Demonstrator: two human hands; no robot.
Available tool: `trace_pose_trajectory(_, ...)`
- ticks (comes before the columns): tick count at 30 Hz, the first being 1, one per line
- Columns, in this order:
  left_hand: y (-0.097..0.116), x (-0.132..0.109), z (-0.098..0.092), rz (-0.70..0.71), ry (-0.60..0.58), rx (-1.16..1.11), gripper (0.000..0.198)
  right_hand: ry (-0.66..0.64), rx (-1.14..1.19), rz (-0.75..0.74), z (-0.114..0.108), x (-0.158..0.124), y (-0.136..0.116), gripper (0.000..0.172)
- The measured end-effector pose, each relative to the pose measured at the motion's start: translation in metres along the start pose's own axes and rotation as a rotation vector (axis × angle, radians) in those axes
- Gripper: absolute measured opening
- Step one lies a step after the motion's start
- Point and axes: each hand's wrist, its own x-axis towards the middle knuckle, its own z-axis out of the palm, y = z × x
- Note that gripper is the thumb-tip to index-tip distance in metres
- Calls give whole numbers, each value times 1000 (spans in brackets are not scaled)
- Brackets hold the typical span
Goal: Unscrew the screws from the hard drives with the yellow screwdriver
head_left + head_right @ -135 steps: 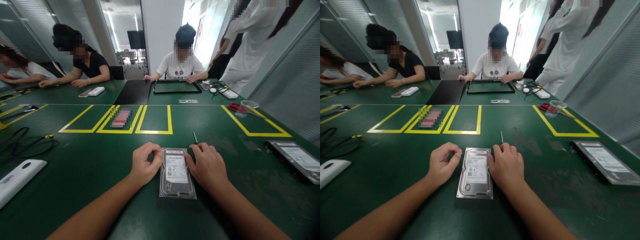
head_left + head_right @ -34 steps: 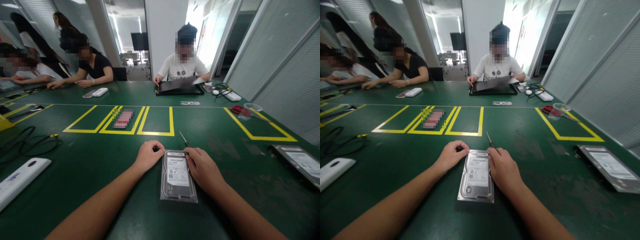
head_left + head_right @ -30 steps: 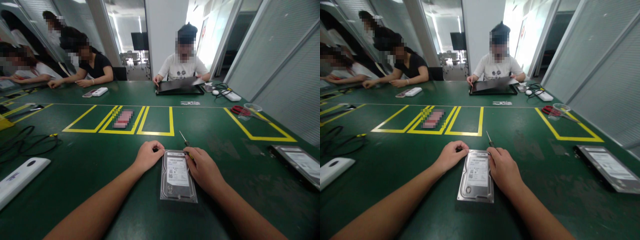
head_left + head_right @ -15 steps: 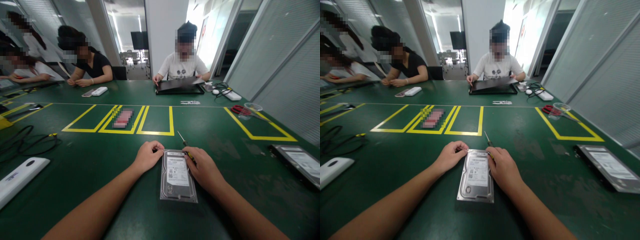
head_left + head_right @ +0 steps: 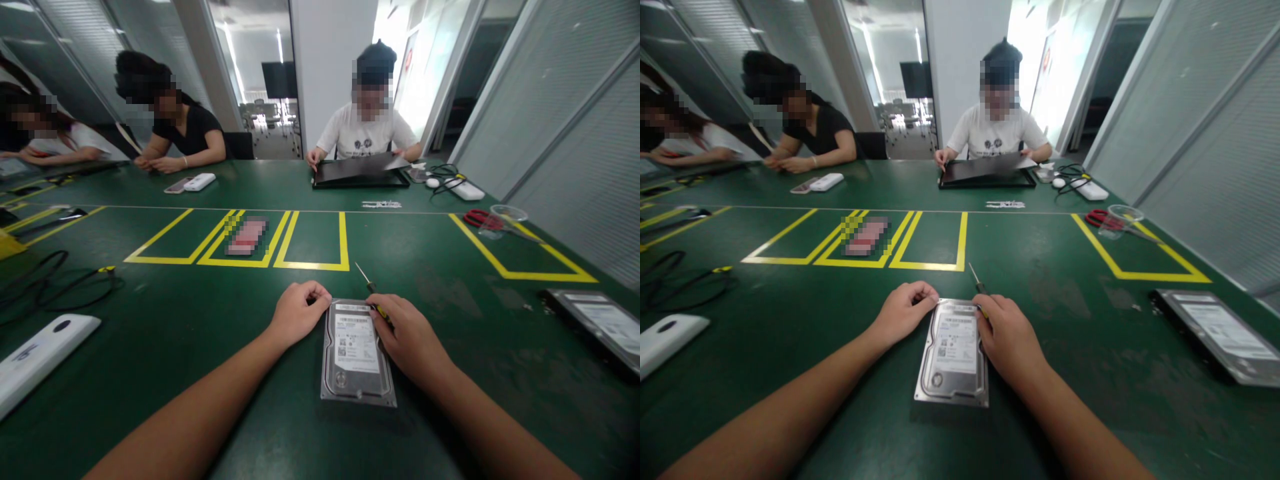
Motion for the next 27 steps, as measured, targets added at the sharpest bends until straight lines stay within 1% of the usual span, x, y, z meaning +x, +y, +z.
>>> trace_pose_trajectory(19,-6,1,2,23,-6,32,14,-34,-5,29,-2,-1,-4,22)
trace_pose_trajectory(23,-6,1,2,22,-5,49,14,-23,-12,26,-1,-1,-4,23)
trace_pose_trajectory(27,-2,-2,-2,30,-15,66,14,-26,-21,28,-2,0,-4,23)
